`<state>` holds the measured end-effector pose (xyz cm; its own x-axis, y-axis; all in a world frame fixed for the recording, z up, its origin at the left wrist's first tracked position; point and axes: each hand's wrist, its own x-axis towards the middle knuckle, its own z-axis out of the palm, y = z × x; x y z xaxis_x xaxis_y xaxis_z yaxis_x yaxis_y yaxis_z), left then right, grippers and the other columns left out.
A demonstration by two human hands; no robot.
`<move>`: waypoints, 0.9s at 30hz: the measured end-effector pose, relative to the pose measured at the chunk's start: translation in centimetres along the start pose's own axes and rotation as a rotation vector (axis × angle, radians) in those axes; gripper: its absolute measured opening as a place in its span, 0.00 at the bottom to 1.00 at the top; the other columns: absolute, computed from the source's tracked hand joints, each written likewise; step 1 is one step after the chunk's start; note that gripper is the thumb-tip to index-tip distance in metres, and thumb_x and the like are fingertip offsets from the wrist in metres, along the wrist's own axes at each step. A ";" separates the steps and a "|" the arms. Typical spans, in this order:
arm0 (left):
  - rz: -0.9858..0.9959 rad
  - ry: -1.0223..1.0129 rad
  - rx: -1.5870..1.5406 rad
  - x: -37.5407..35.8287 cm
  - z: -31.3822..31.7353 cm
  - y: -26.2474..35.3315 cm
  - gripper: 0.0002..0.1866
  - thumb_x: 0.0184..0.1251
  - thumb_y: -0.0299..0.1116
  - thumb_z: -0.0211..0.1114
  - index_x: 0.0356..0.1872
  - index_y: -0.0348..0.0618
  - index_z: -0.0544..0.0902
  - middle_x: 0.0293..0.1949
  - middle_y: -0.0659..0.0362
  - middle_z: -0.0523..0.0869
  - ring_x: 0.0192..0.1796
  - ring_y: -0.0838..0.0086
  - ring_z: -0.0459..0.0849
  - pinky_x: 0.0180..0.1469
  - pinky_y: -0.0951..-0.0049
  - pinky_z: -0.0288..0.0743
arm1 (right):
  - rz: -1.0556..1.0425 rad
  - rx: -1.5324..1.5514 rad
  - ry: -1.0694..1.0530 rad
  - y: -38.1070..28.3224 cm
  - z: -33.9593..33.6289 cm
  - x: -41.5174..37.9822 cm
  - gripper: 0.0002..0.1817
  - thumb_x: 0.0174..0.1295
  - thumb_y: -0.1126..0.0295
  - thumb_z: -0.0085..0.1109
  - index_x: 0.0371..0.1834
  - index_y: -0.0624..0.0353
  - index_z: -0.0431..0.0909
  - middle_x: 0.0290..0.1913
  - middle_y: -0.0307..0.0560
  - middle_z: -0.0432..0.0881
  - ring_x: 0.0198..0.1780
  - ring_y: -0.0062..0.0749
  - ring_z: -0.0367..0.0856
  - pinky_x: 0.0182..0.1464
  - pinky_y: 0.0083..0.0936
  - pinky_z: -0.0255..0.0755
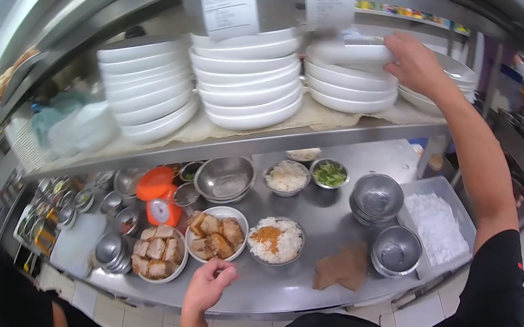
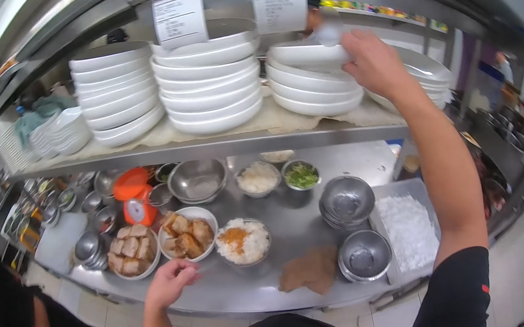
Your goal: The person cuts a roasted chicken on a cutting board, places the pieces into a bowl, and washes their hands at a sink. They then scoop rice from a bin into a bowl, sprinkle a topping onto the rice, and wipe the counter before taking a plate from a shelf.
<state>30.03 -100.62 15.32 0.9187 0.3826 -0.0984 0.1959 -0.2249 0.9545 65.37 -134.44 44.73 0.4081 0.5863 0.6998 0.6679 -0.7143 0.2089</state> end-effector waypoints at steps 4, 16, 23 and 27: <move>-0.055 -0.031 -0.214 -0.2 -2.2 -2.3 0.13 0.71 0.36 0.64 0.47 0.35 0.81 0.42 0.58 0.85 0.43 0.73 0.87 0.44 0.74 0.79 | -0.029 -0.097 0.259 -1.2 -2.7 -5.0 0.15 0.52 0.76 0.67 0.41 0.62 0.73 0.41 0.54 0.77 0.46 0.52 0.77 0.46 0.43 0.73; -0.095 -0.332 0.454 0.4 2.0 -7.0 0.16 0.63 0.40 0.69 0.45 0.40 0.83 0.48 0.51 0.85 0.43 0.61 0.85 0.48 0.64 0.79 | 0.194 0.187 -0.124 -6.8 -11.0 -24.2 0.15 0.38 0.84 0.67 0.28 0.61 0.71 0.31 0.49 0.73 0.37 0.46 0.76 0.38 0.34 0.71; -0.052 -0.249 0.713 -0.3 6.5 -9.8 0.18 0.60 0.40 0.70 0.45 0.39 0.83 0.63 0.40 0.74 0.64 0.48 0.75 0.63 0.56 0.73 | 0.129 0.121 -0.313 -1.0 5.0 -24.1 0.18 0.42 0.77 0.71 0.36 0.58 0.73 0.35 0.50 0.75 0.42 0.51 0.76 0.41 0.43 0.74; -0.177 -0.166 0.729 -1.0 8.7 -8.8 0.21 0.60 0.41 0.70 0.50 0.37 0.82 0.65 0.32 0.69 0.69 0.42 0.69 0.66 0.54 0.70 | 0.223 0.097 -0.395 5.3 15.4 -22.4 0.17 0.50 0.69 0.71 0.40 0.60 0.74 0.41 0.56 0.79 0.48 0.57 0.78 0.44 0.48 0.73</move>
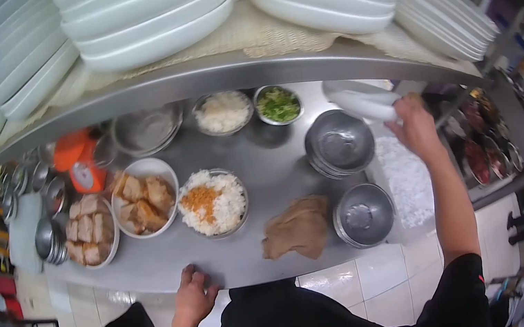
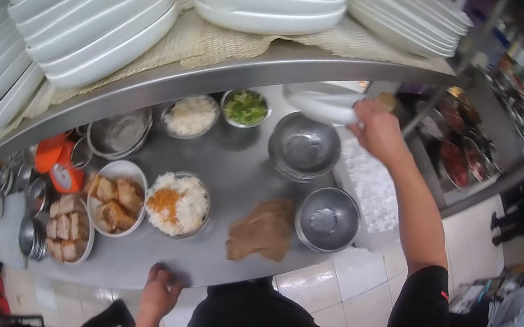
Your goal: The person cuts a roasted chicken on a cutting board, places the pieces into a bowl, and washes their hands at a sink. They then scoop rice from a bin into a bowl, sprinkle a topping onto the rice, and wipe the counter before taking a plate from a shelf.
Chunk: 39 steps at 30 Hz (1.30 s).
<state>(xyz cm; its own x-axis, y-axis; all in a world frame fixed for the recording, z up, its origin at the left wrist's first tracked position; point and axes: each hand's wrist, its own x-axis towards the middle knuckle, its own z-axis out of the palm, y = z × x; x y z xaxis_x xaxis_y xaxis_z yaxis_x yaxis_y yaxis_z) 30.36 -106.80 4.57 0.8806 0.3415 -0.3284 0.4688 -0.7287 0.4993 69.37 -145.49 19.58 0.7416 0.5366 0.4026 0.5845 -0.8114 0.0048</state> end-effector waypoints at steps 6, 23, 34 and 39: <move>-0.205 -0.017 0.082 -0.2 1.7 2.0 0.26 0.62 0.45 0.68 0.55 0.38 0.79 0.69 0.35 0.65 0.68 0.47 0.72 0.66 0.56 0.71 | -0.021 -0.143 -0.132 7.9 14.2 9.0 0.28 0.56 0.58 0.66 0.60 0.56 0.76 0.59 0.61 0.78 0.61 0.58 0.75 0.62 0.47 0.70; -0.391 -0.140 0.154 0.8 0.6 3.5 0.29 0.63 0.52 0.64 0.61 0.47 0.76 0.72 0.43 0.62 0.61 0.48 0.79 0.61 0.54 0.76 | -0.333 -0.068 -0.333 15.1 34.5 13.0 0.12 0.54 0.62 0.58 0.33 0.53 0.88 0.40 0.52 0.87 0.46 0.52 0.84 0.52 0.41 0.77; -0.163 -0.339 0.259 1.7 0.9 0.4 0.30 0.66 0.57 0.59 0.59 0.46 0.78 0.67 0.39 0.71 0.74 0.48 0.62 0.67 0.52 0.70 | 0.072 0.661 -0.621 -0.6 0.2 5.9 0.13 0.59 0.60 0.70 0.40 0.57 0.87 0.35 0.48 0.88 0.39 0.27 0.85 0.48 0.29 0.77; -0.060 -0.489 0.330 2.5 -0.2 -0.1 0.34 0.66 0.61 0.59 0.65 0.49 0.76 0.69 0.42 0.69 0.77 0.47 0.55 0.72 0.51 0.63 | -0.242 0.458 0.376 -6.9 -13.9 5.4 0.03 0.58 0.75 0.67 0.33 0.61 0.83 0.29 0.48 0.82 0.27 0.33 0.79 0.32 0.26 0.73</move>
<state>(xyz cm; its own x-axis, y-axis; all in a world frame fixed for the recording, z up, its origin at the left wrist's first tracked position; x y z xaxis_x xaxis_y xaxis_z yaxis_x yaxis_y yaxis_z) 32.51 -105.76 3.81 0.6823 0.1319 -0.7191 0.4019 -0.8893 0.2182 64.70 -140.22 34.45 0.4535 0.5065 0.7333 0.8641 -0.4513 -0.2227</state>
